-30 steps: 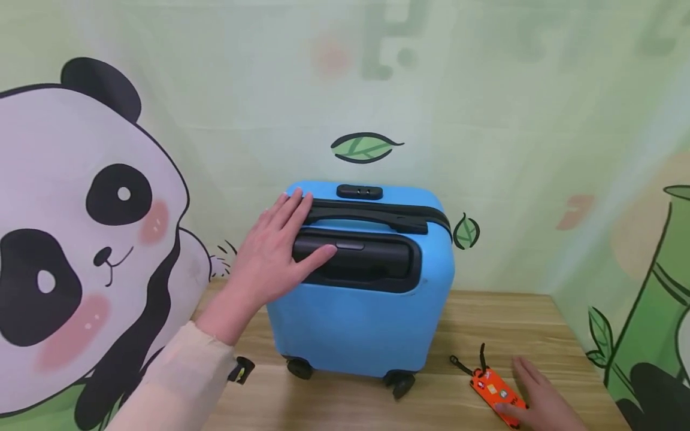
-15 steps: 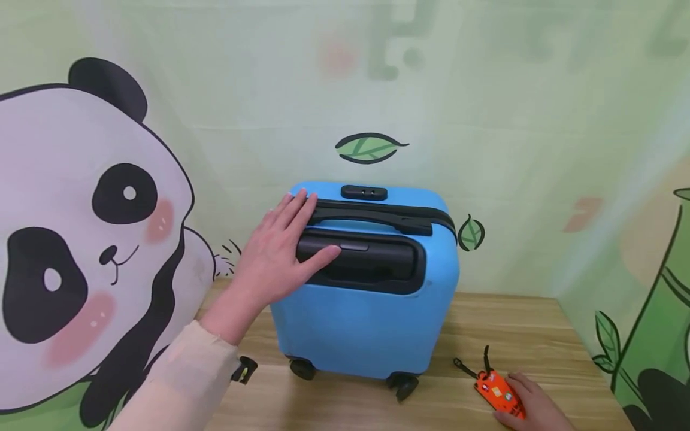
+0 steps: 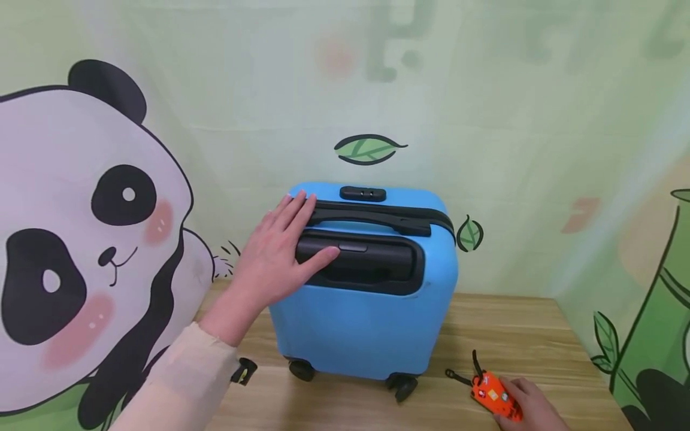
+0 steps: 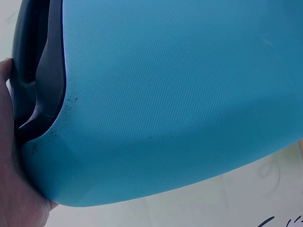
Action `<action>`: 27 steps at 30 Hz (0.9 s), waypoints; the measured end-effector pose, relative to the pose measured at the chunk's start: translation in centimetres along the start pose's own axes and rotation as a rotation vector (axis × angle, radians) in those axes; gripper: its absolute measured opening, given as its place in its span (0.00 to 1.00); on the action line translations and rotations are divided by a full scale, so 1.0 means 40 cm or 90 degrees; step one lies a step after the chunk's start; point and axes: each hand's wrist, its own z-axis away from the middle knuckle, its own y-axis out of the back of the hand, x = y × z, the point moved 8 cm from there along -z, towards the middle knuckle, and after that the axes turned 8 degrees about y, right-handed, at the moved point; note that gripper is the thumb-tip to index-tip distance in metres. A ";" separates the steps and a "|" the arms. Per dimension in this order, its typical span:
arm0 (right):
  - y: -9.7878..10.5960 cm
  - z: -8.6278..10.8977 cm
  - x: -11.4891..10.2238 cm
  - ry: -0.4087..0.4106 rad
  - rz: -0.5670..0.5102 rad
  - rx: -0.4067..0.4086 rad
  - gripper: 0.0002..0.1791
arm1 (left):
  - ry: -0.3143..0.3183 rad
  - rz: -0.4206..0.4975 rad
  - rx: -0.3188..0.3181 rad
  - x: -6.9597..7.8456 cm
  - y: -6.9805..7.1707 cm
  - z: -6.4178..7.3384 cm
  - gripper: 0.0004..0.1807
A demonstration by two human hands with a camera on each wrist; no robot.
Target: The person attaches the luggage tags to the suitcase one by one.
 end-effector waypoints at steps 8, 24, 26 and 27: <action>0.002 0.007 -0.008 -0.012 -0.017 0.023 0.47 | -0.003 0.003 0.001 0.001 0.000 0.001 0.53; 0.100 0.042 -0.090 -0.113 -0.348 0.100 0.45 | 0.000 0.000 -0.002 0.003 0.002 0.000 0.53; 0.134 0.050 -0.115 -0.102 -0.371 0.104 0.43 | 0.000 -0.001 -0.003 0.003 0.001 0.000 0.53; 0.151 0.055 -0.127 -0.095 -0.383 0.108 0.43 | 0.000 -0.001 -0.004 0.003 0.000 0.000 0.53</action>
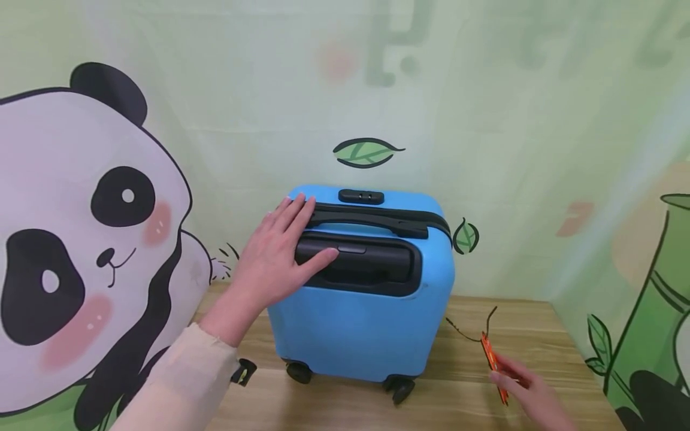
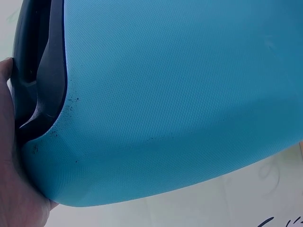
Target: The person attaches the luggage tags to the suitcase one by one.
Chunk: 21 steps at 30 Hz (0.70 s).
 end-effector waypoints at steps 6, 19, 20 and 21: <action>0.055 0.034 -0.128 0.109 -0.136 0.031 0.35 | 0.003 0.001 -0.006 -0.002 -0.001 0.001 0.53; 0.129 0.101 -0.410 0.398 -0.295 -0.036 0.26 | 0.000 0.010 -0.011 -0.001 -0.001 -0.002 0.53; 0.131 0.106 -0.430 0.417 -0.300 -0.040 0.26 | 0.001 0.010 -0.012 -0.002 -0.002 -0.002 0.53; 0.132 0.109 -0.449 0.430 -0.308 -0.044 0.26 | 0.001 0.011 -0.014 -0.002 -0.002 -0.002 0.53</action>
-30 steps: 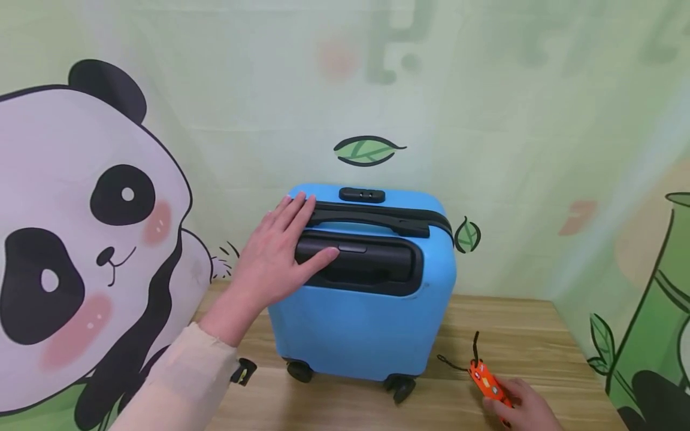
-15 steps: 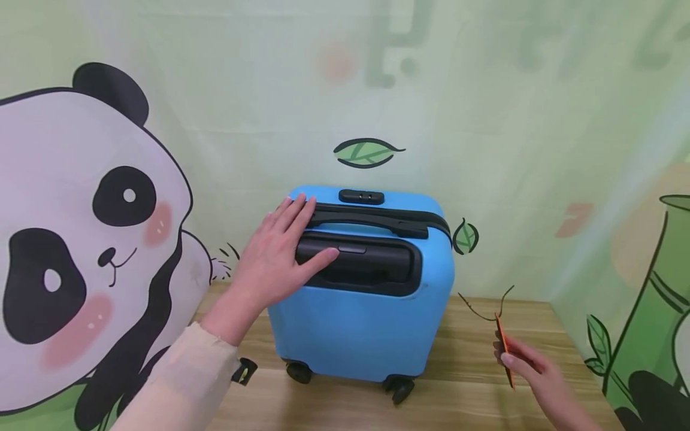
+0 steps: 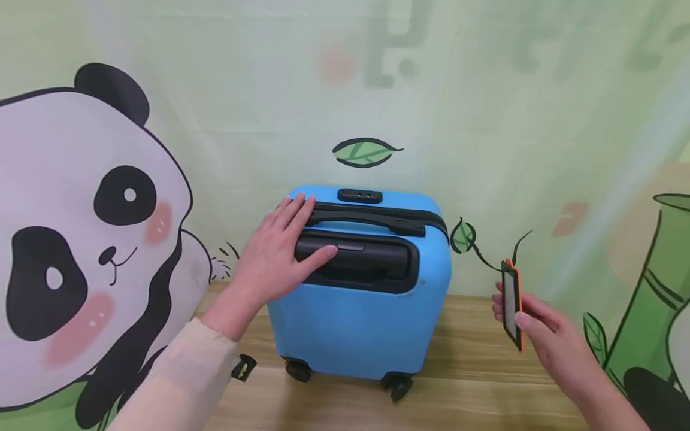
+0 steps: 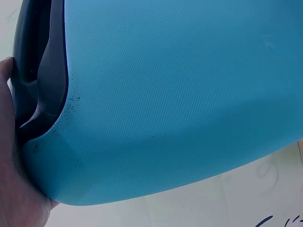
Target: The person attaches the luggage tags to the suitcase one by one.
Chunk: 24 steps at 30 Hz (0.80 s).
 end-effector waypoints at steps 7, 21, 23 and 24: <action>-0.042 -0.055 -0.081 0.039 -0.021 -0.012 0.27 | 0.005 -0.002 -0.004 0.001 -0.002 0.002 0.53; -0.164 -0.125 -0.172 0.076 -0.089 -0.070 0.26 | 0.005 0.004 -0.002 -0.001 0.004 -0.001 0.53; -0.184 -0.133 -0.174 0.079 -0.090 -0.080 0.25 | 0.008 0.008 -0.004 -0.001 0.005 -0.002 0.53; -0.192 -0.137 -0.174 0.080 -0.086 -0.082 0.25 | 0.010 0.014 -0.005 -0.001 0.006 -0.002 0.53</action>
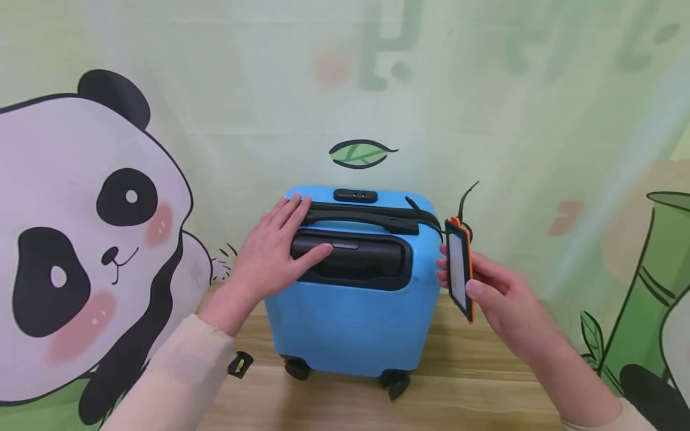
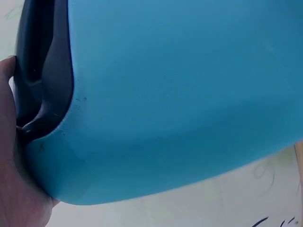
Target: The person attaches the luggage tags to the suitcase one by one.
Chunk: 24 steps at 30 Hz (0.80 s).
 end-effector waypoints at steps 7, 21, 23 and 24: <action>-0.039 -0.027 0.004 -0.026 0.027 -0.004 0.25 | -0.003 0.077 0.030 0.024 0.028 0.010 0.50; -0.080 -0.049 -0.003 -0.050 0.121 -0.020 0.25 | -0.216 0.314 0.150 0.215 0.163 0.068 0.42; -0.080 -0.049 -0.005 -0.049 0.142 -0.021 0.24 | -0.253 0.324 0.177 0.238 0.180 0.077 0.41; -0.079 -0.049 -0.005 -0.050 0.148 -0.021 0.24 | -0.269 0.328 0.188 0.249 0.186 0.081 0.40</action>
